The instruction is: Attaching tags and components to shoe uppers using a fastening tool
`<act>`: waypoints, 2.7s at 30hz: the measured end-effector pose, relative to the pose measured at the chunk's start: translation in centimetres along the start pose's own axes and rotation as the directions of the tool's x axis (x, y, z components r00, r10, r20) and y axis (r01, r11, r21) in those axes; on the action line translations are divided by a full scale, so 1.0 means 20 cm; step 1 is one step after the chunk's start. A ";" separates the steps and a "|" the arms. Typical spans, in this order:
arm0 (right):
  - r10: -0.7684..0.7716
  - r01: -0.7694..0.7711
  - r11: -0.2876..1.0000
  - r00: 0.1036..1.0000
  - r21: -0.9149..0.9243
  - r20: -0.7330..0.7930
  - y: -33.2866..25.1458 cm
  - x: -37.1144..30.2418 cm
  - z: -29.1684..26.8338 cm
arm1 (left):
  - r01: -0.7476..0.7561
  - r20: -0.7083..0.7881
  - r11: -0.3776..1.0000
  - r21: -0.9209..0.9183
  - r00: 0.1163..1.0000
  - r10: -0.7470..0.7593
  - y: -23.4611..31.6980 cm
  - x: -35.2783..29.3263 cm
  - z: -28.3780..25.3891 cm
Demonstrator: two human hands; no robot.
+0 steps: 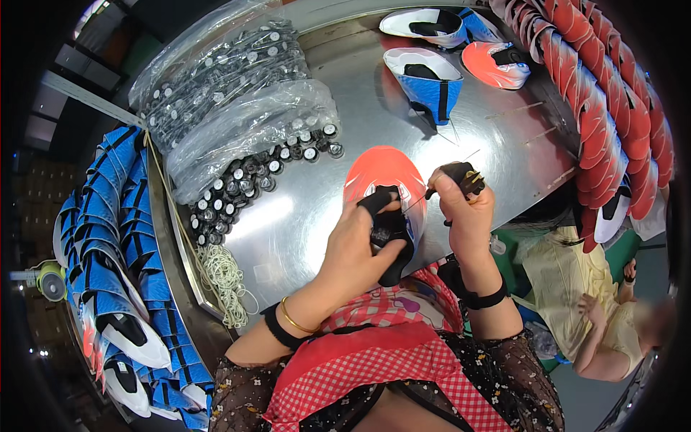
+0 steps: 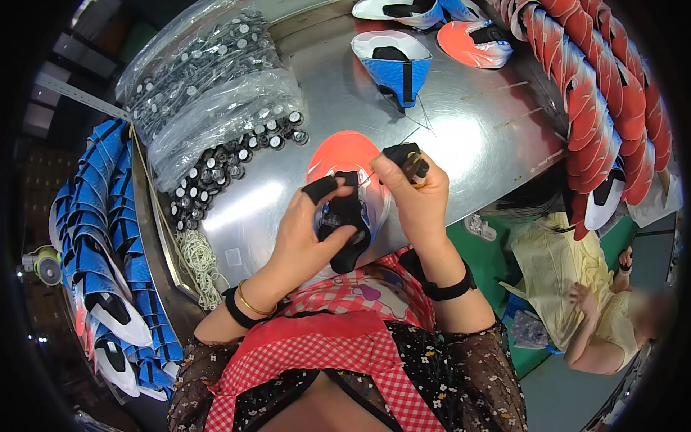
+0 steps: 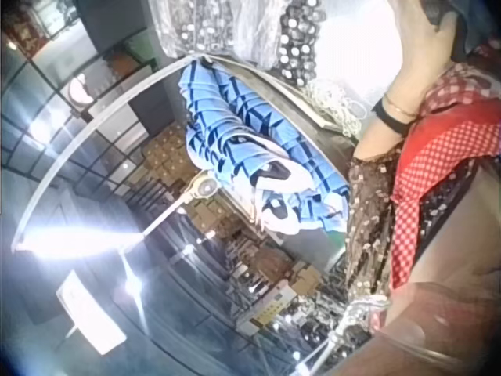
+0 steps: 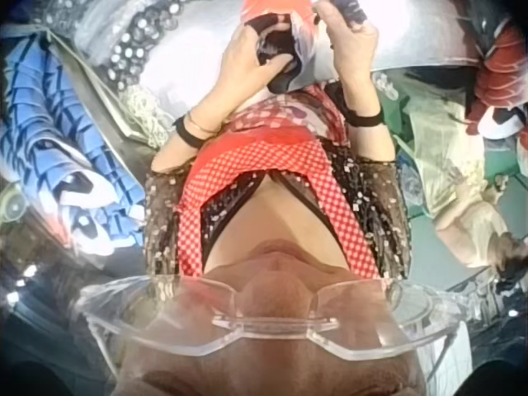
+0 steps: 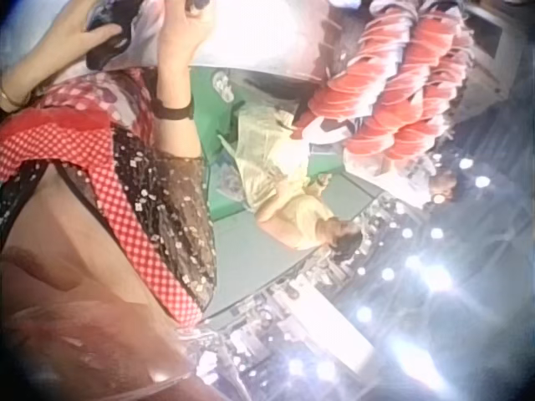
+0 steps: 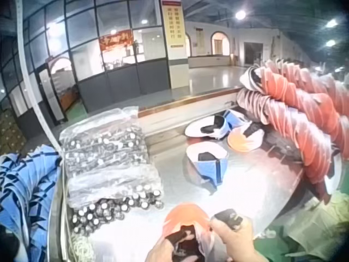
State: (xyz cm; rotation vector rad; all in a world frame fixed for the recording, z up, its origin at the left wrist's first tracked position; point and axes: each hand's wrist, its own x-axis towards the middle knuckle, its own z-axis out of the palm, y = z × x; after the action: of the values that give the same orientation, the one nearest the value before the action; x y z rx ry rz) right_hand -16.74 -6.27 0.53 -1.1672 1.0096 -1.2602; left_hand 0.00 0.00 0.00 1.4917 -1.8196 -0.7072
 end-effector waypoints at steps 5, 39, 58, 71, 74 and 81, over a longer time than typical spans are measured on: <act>-0.094 0.094 0.996 0.994 0.001 0.058 0.01 0.00 0.05 | 0.331 0.202 0.505 -0.797 0.934 -0.294 0.13 0.15 0.02; -0.277 0.252 0.383 0.949 -0.889 0.150 0.04 -0.08 -0.02 | 0.318 0.189 0.406 -0.857 0.926 -0.326 0.05 0.18 0.03; -0.220 0.514 0.307 0.857 -0.801 0.466 0.02 0.05 -0.16 | 0.373 0.193 0.698 -0.611 0.925 -0.326 0.05 0.18 0.02; -0.366 0.350 0.295 0.901 -0.889 0.233 0.12 0.09 -0.26 | 0.424 0.148 0.724 -0.545 0.898 -0.414 -0.01 0.17 0.02; -0.251 0.300 0.793 0.954 -0.531 0.165 0.03 -0.05 -0.02 | 0.202 -0.045 0.970 -0.132 0.977 -0.210 0.03 0.18 0.06; -0.265 0.328 0.774 0.945 -0.542 0.195 0.02 -0.05 0.05 | 0.321 0.047 0.911 -0.258 0.946 -0.320 0.04 0.20 0.06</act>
State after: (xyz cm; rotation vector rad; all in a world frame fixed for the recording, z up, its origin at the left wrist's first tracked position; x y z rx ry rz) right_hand -15.66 -5.21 0.17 -1.9057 1.1945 -1.1448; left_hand -1.85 -3.70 0.49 1.6217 -1.4262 -1.0666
